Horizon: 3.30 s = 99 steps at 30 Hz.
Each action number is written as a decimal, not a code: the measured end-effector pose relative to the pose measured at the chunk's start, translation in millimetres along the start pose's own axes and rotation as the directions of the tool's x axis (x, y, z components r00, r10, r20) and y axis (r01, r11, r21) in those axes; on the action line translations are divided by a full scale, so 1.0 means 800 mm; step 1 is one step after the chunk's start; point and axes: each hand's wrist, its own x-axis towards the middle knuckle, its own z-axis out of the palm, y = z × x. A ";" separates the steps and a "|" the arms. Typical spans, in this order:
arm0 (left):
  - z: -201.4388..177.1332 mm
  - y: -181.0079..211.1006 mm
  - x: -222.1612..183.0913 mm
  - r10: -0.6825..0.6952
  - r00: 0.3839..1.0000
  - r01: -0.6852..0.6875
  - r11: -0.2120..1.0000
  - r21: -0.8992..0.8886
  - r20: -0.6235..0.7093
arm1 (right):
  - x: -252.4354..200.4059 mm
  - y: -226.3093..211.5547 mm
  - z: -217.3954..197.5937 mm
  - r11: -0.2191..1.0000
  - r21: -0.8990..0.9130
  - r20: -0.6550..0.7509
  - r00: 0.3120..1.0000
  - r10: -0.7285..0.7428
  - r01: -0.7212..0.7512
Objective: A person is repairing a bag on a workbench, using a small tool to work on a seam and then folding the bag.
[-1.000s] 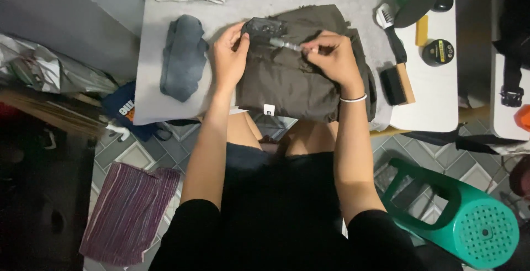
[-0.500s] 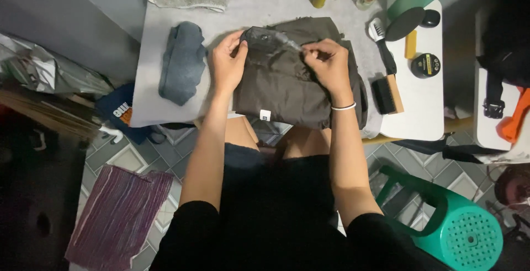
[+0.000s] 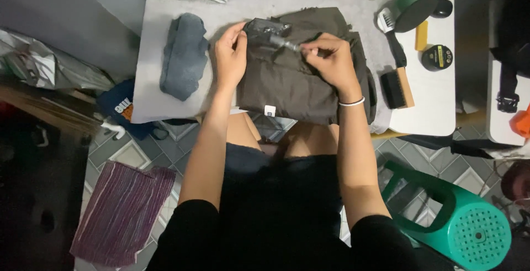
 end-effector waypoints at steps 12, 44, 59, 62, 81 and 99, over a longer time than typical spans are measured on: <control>0.000 -0.001 0.001 -0.002 1.000 0.003 1.000 0.028 -0.029 | 0.003 -0.006 0.002 0.999 -0.025 -0.002 1.000 0.023 -0.023; 0.005 -0.026 0.008 -0.058 0.998 0.058 0.996 0.074 -0.007 | -0.004 -0.013 0.007 0.990 -0.073 -0.099 0.989 0.114 -0.122; 0.003 -0.004 0.002 -0.113 0.992 0.117 0.991 0.071 -0.058 | -0.003 -0.009 0.003 0.994 -0.073 -0.036 0.996 0.076 -0.078; 0.005 -0.004 0.002 -0.118 0.992 0.121 0.991 0.050 -0.051 | -0.002 -0.013 0.005 0.997 0.021 0.073 0.995 0.068 -0.070; 0.007 -0.014 0.005 -0.057 0.993 0.065 0.995 0.072 -0.101 | 0.003 -0.021 0.005 0.997 -0.076 0.024 0.999 0.037 -0.035; 0.013 -0.027 0.004 -0.050 0.999 0.052 0.996 0.077 -0.017 | -0.003 -0.016 0.001 0.997 -0.034 -0.081 0.995 0.060 -0.063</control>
